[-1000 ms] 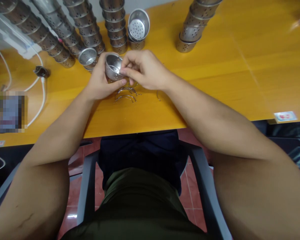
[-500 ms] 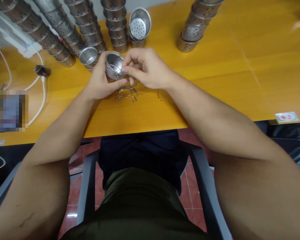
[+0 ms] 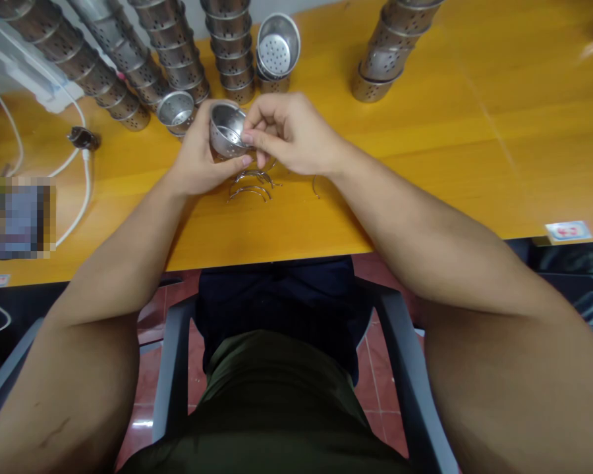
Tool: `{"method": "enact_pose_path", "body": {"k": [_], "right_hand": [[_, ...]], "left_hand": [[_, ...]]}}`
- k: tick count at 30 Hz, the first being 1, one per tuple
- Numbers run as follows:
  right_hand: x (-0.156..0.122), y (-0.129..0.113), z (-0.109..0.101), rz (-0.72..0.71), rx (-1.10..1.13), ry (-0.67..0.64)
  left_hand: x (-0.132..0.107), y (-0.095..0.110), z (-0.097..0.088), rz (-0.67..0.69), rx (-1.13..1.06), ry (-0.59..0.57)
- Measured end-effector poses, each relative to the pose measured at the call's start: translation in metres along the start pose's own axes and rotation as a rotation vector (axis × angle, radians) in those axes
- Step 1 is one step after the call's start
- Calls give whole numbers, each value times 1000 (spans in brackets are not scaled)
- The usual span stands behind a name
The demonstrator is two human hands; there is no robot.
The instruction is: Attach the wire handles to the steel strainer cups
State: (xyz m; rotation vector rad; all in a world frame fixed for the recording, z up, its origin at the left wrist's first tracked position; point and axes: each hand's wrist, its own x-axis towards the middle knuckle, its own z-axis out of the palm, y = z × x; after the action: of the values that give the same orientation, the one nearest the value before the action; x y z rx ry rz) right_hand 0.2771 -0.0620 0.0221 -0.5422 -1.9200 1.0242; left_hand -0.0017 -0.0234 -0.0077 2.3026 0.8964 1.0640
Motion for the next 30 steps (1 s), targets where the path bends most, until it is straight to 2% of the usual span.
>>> {"method": "enact_pose_path", "body": {"k": [4,12,18,22,25,27,30], "right_hand": [[0,4,0,61,-32,21],[-1,0,6,23,2,15],[0,-5,-1,14,31,-32],[0,1,-11,-12,-24,55],[-2,8,-18,-47,-117,92],[-3,10,-20,-55,-201,71],[-3,10,-18,-58,-269,-10]], "left_hand": [[1,6,-1,-12,-32,1],[2,-1,0,-5,-42,-17],[-2,-4,0,-1,-15,-4],[-3,-8,1,37,7,57],[-2,-12,1,12,28,103],[-2,-16,1,15,30,127],[-2,-24,0,91,3,133]]}}
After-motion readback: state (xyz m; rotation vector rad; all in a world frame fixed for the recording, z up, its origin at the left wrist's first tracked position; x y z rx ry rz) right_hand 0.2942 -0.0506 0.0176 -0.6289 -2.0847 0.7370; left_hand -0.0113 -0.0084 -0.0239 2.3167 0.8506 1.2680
